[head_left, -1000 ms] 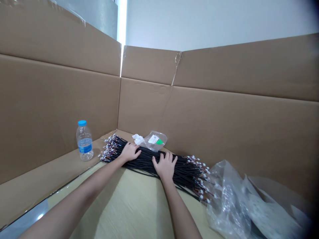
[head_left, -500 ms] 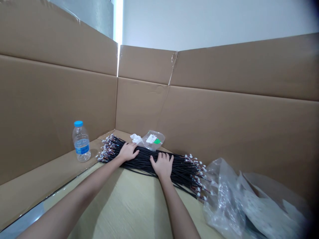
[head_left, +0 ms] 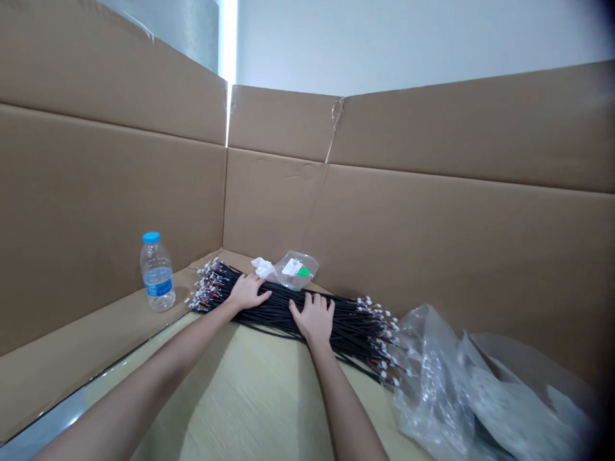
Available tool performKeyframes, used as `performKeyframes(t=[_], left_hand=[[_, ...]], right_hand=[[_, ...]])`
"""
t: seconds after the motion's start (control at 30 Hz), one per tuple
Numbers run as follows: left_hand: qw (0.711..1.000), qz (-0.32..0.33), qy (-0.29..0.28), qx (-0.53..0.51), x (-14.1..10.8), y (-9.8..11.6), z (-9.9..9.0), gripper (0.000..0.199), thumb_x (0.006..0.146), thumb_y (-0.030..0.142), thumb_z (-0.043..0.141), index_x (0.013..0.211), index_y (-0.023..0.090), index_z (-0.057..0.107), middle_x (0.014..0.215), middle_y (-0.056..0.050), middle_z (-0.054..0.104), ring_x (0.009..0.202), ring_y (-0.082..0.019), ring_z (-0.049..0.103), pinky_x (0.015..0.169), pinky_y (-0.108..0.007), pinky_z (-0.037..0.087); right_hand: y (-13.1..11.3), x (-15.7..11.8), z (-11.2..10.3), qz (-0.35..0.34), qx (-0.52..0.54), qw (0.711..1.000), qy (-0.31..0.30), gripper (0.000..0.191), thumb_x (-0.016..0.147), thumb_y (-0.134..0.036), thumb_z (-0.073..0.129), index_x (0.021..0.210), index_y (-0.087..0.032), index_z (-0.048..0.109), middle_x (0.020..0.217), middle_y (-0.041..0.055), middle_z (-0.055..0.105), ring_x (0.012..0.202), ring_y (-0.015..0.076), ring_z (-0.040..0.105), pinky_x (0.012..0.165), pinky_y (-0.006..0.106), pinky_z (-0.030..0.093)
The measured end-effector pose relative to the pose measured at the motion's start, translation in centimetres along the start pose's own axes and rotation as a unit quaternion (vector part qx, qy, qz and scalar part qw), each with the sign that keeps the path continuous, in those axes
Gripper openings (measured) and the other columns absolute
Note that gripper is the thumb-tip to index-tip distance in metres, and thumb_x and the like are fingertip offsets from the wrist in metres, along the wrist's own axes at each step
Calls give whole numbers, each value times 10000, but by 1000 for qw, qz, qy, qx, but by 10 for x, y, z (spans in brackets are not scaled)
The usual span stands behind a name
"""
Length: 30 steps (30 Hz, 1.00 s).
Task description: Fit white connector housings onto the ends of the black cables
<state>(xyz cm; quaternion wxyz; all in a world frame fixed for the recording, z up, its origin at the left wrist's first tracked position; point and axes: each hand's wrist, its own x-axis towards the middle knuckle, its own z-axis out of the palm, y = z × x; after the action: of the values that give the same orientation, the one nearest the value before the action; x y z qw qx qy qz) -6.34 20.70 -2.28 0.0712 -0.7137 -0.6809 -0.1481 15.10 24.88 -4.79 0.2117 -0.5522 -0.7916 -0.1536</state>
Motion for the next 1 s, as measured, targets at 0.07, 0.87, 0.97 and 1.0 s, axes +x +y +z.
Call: performKeyframes(t=[0.07,0.87,0.97,1.0], left_hand=[[1000,2,0,-1,0,0,0,436,936,464,527,1197,119,582,1230,-111,578,1183,-205,548,1056,-454,454],[1000,-4,28,4,2,0,3,450,931,473,529,1210,123,576,1295,-119,543,1242,-220,510,1086,-465,427],[999,-3,32,10,1,1,1,443,927,476,535,1185,120,588,1304,-119,537,1258,-224,496,1103,-474,409],[999,-2,32,12,1,1,1,445,925,477,537,1183,118,589,1308,-119,535,1264,-226,491,1109,-479,402]], right_hand=[[0,0,0,-1,-3,1000,2,405,947,-467,559,1193,-148,604,1247,112,598,1155,255,569,1021,505,423],[0,2,-4,-9,-39,999,22,390,949,-496,506,1011,-131,630,1010,86,649,1001,222,592,957,425,408],[-1,3,-4,-11,-39,999,23,391,948,-498,507,1003,-133,635,1019,86,649,1008,223,591,961,425,405],[-1,2,-4,-13,-39,999,23,390,948,-499,508,986,-133,637,1020,87,650,1010,223,590,960,423,405]])
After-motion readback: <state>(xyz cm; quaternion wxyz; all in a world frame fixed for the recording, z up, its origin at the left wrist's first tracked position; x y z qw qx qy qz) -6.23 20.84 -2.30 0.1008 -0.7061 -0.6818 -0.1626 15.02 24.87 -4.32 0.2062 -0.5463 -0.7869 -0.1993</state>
